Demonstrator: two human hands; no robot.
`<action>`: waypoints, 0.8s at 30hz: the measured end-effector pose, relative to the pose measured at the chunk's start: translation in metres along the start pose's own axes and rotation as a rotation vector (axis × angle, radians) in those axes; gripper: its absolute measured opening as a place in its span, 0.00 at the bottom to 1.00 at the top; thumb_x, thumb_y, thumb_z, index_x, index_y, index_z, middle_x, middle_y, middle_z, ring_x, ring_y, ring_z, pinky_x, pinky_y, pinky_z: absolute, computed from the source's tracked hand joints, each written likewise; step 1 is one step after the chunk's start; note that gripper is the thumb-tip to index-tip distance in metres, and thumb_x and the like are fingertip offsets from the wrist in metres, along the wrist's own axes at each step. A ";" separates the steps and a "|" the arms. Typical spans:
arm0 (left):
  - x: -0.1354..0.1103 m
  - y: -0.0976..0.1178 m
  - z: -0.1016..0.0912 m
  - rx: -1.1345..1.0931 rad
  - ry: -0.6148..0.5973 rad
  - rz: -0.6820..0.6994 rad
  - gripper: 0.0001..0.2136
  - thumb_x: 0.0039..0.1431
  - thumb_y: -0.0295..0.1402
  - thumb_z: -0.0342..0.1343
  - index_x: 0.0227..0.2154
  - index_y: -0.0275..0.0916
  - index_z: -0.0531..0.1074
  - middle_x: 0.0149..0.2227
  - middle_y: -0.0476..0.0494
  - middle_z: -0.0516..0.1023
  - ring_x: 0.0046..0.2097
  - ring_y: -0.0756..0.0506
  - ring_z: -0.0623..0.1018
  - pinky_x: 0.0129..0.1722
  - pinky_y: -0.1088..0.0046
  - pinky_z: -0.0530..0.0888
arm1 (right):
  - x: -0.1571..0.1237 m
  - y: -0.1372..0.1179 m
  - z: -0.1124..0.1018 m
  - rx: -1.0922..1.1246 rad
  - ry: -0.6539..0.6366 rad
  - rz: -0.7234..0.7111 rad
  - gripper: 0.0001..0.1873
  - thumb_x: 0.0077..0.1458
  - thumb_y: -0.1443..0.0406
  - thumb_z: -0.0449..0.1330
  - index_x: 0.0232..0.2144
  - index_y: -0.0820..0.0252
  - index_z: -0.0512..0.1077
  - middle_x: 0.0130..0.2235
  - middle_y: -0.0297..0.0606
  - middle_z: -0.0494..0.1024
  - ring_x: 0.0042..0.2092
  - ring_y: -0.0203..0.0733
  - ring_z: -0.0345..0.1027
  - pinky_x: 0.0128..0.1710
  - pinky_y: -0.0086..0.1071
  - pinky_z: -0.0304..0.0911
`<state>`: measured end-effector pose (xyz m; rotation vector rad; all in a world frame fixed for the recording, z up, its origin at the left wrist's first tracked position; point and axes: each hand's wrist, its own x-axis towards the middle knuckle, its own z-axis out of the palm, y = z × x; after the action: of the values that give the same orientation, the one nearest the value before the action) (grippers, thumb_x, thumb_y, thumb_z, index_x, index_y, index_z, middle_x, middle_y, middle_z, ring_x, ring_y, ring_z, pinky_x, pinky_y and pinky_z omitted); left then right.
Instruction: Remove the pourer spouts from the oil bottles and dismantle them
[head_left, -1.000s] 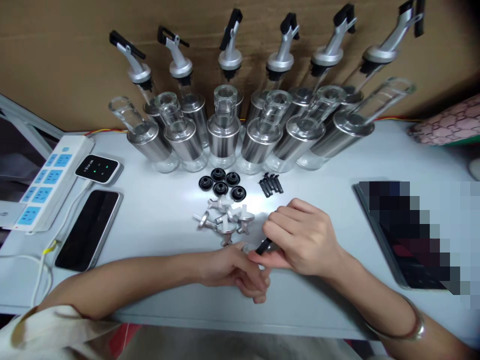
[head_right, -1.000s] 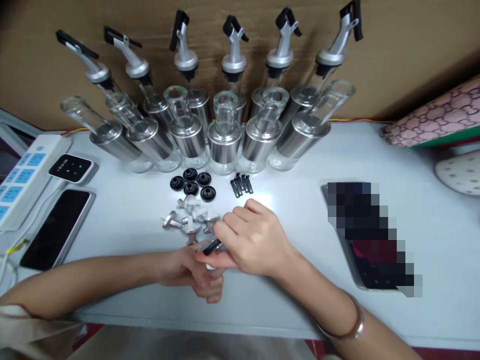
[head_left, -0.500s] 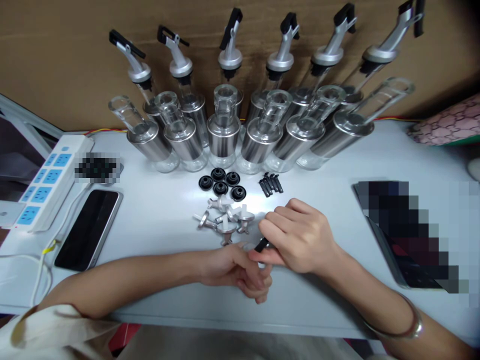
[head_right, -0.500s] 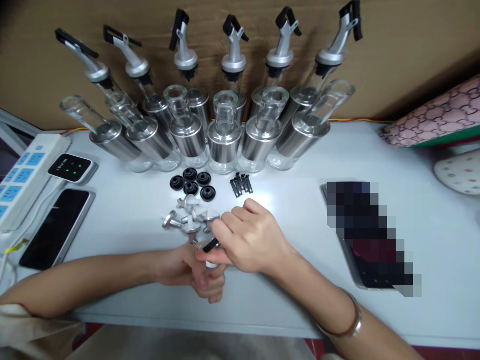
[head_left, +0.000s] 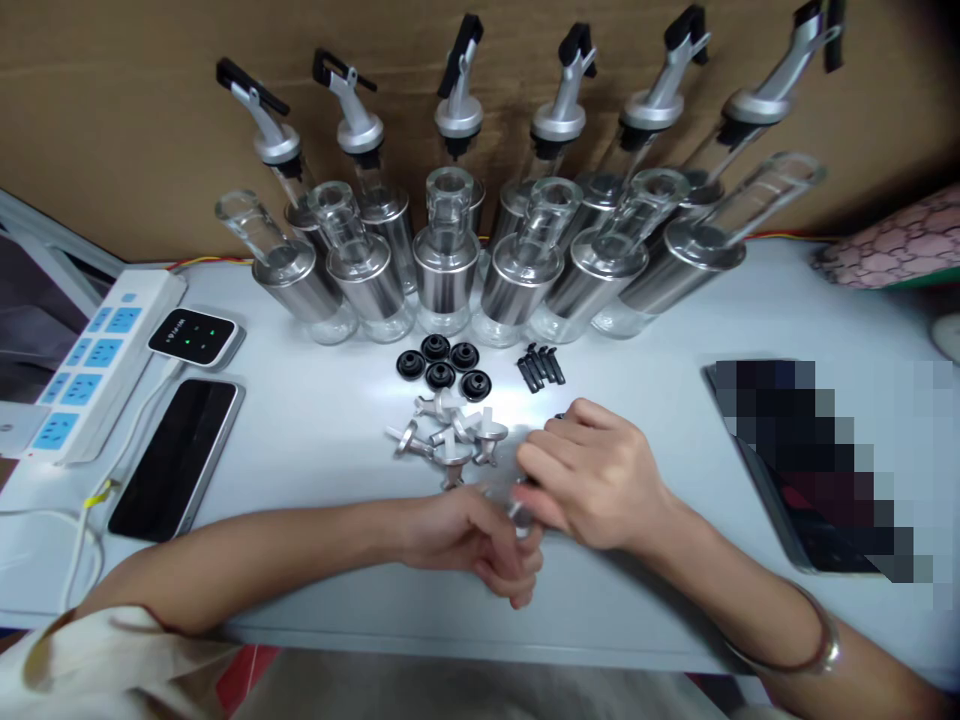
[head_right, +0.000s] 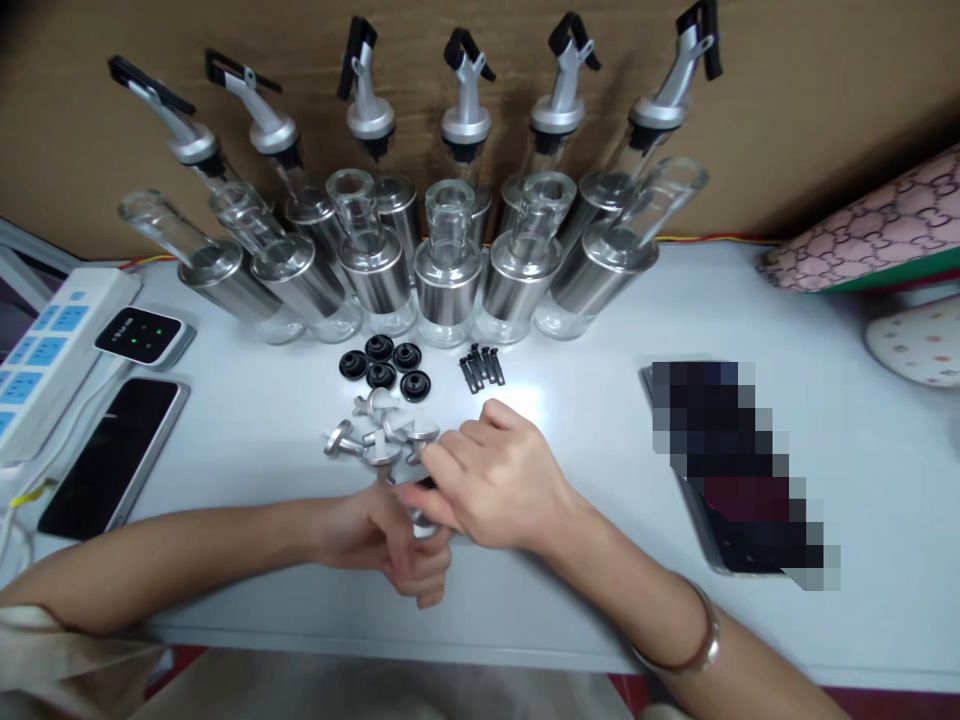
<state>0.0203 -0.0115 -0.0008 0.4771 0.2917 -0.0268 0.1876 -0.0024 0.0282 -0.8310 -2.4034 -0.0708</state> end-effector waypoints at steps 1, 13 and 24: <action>0.000 -0.001 0.000 0.036 0.016 0.017 0.13 0.37 0.26 0.61 0.14 0.39 0.60 0.14 0.59 0.60 0.19 0.55 0.59 0.29 0.71 0.61 | 0.000 -0.001 -0.002 0.071 0.019 0.038 0.29 0.69 0.63 0.36 0.16 0.58 0.58 0.15 0.30 0.60 0.19 0.34 0.48 0.24 0.33 0.46; 0.003 -0.003 0.003 0.037 0.117 0.059 0.17 0.31 0.27 0.70 0.16 0.37 0.63 0.13 0.59 0.63 0.19 0.56 0.62 0.31 0.71 0.64 | -0.002 0.024 -0.014 0.087 0.113 0.627 0.08 0.62 0.68 0.50 0.32 0.57 0.67 0.24 0.31 0.71 0.21 0.33 0.59 0.23 0.29 0.53; 0.002 0.000 0.006 0.010 0.161 0.037 0.19 0.28 0.28 0.72 0.16 0.37 0.62 0.14 0.59 0.64 0.19 0.56 0.62 0.30 0.72 0.62 | -0.023 0.058 -0.004 -0.230 -0.323 0.842 0.07 0.56 0.65 0.54 0.35 0.57 0.72 0.23 0.38 0.77 0.22 0.45 0.67 0.24 0.34 0.53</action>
<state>0.0238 -0.0139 0.0041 0.4949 0.4408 0.0467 0.2375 0.0305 0.0116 -2.0178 -2.1389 0.1312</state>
